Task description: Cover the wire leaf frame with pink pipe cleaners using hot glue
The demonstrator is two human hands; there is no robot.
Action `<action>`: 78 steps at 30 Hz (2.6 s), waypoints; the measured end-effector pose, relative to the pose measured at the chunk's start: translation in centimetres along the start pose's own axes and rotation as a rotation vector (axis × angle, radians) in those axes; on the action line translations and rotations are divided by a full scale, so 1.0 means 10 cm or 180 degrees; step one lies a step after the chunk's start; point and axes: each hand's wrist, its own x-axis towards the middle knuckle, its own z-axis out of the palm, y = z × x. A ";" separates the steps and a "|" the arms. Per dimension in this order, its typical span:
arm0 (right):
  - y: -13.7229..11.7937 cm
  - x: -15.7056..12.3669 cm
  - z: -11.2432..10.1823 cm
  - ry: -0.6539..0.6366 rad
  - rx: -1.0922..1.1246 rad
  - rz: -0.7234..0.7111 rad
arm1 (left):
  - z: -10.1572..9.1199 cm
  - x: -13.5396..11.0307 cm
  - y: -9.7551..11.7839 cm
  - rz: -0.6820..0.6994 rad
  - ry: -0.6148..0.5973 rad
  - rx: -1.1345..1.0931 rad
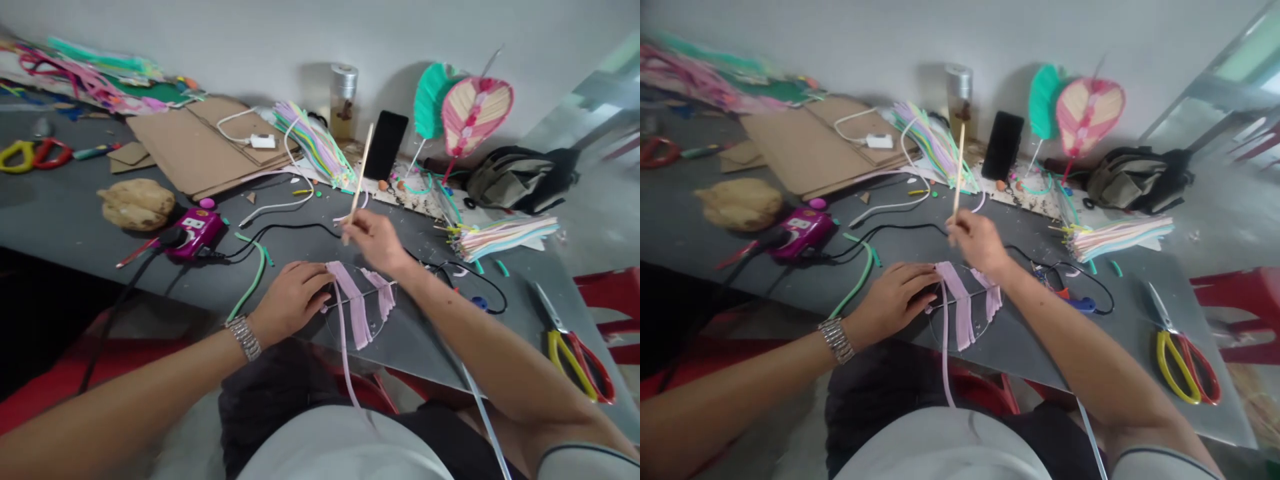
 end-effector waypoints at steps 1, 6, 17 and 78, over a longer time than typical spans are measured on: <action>0.02 0.01 -0.17 0.0138 -0.0586 -0.0019 | 0.00 -0.01 0.00 -0.0097 0.0016 -0.0093; 0.37 0.01 -0.83 0.0283 -0.2127 0.0641 | -0.05 0.09 -0.05 -0.0984 0.0304 -0.0684; 0.06 -0.36 -0.08 -0.0318 -0.1668 -0.0317 | -0.16 0.69 -0.13 -0.1827 -0.0988 0.0112; -0.68 0.12 -0.72 -0.1865 -0.0877 -0.1271 | -0.55 0.84 0.59 -0.1360 0.0600 -0.1131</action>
